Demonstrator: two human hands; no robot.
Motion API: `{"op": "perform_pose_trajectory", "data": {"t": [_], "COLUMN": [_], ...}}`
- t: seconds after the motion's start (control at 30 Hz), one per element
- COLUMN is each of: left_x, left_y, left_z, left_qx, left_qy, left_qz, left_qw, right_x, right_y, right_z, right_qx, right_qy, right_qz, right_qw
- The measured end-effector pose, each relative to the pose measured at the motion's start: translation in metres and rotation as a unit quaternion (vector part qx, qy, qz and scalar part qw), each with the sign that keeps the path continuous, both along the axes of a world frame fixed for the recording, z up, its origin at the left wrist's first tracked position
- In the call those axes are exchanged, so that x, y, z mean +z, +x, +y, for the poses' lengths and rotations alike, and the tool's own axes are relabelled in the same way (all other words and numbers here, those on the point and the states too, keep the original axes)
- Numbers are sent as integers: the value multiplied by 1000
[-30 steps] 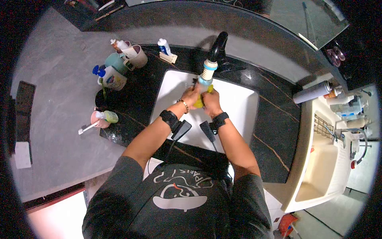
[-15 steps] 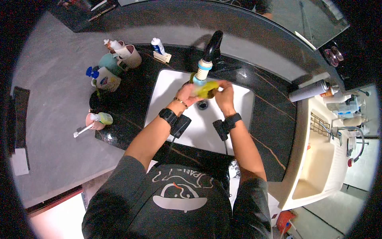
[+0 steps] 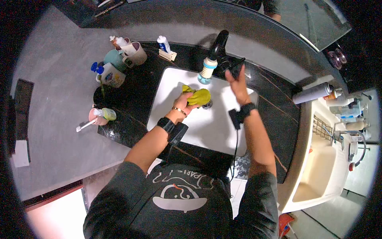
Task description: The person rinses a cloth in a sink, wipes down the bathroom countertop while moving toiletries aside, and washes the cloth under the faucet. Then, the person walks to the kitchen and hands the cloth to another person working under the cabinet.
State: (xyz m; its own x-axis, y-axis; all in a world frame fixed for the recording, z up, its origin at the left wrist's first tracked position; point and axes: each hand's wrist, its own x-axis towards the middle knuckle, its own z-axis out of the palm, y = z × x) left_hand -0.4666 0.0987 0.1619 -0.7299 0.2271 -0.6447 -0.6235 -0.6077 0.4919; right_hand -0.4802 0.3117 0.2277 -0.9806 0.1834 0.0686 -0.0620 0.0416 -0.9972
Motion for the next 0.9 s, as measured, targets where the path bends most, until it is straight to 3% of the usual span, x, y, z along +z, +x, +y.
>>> {"op": "perform_pose_trajectory", "data": {"t": [0.03, 0.07, 0.1, 0.13, 0.17, 0.23, 0.27, 0.3, 0.33, 0.37, 0.43, 0.5, 0.57, 0.63, 0.7, 0.73, 0.77, 0.8, 0.83, 0.87, 0.9], "left_x": [6, 13, 25, 42, 55, 69, 77, 83, 87, 92, 98, 93, 99, 107, 114, 119, 123, 125, 125, 121, 111], "left_y": [3, 8, 14, 22, 30, 44, 50, 54, 54, 53, 51, 41, 33, 27, 22, 24, 28, 31, 33, 32, 32], "left_z": [2, 4, 6, 8, 11, 16, 17, 17, 14, 9, -1, -5, -12, -12, -8, -5, -1, 2, 7, 11, 13], "left_qx": [3, 9, 11, -31, -73, -114, -190, -262, -294, -294, -397, -407, -486, -481, -502, -482, -481, -449, -413, -386, -385], "left_qy": [31, 63, 63, 98, 132, 155, 19, -118, -138, -138, -69, -66, -16, -53, -135, -205, -205, -284, -360, -448, -449], "left_qz": [9, 17, 19, 28, 37, 59, 61, 61, 70, 72, 163, 157, 175, 175, 246, 262, 261, 296, 328, 436, 436], "left_qw": [999, 998, 998, 994, 988, 979, 980, 956, 943, 943, 900, 898, 856, 858, 818, 811, 812, 794, 770, 678, 679], "right_x": [-41, -23, -23, -33, -23, -30, -31, -25, -19, -14, 3, 19, 25, 41, 47, 48, 48, 55, 58, 58, 54], "right_y": [6, 42, 54, 66, 77, 77, 78, 80, 80, 78, 77, 75, 67, 65, 59, 55, 54, 55, 55, 54, 53], "right_z": [4, -22, -42, -55, -70, -81, -81, -80, -79, -78, -78, -78, -75, -78, -76, -78, -79, -82, -84, -86, -88], "right_qx": [-34, 61, 33, 64, 78, 151, 154, 147, 140, 141, 164, 148, 216, 212, 218, 209, 211, 198, 185, 176, 177], "right_qy": [92, -20, -76, -183, -308, -477, -478, -457, -436, -435, -297, -323, -169, -133, -28, -11, -11, 13, 38, 47, 47], "right_qz": [-55, -80, -263, -302, -302, -184, -184, -191, -197, -195, -150, -132, -26, -9, -2, 7, 6, 20, 35, 24, 24], "right_qw": [994, 995, 961, 933, 899, 846, 845, 856, 867, 867, 929, 925, 961, 968, 975, 978, 977, 980, 981, 983, 983]}}
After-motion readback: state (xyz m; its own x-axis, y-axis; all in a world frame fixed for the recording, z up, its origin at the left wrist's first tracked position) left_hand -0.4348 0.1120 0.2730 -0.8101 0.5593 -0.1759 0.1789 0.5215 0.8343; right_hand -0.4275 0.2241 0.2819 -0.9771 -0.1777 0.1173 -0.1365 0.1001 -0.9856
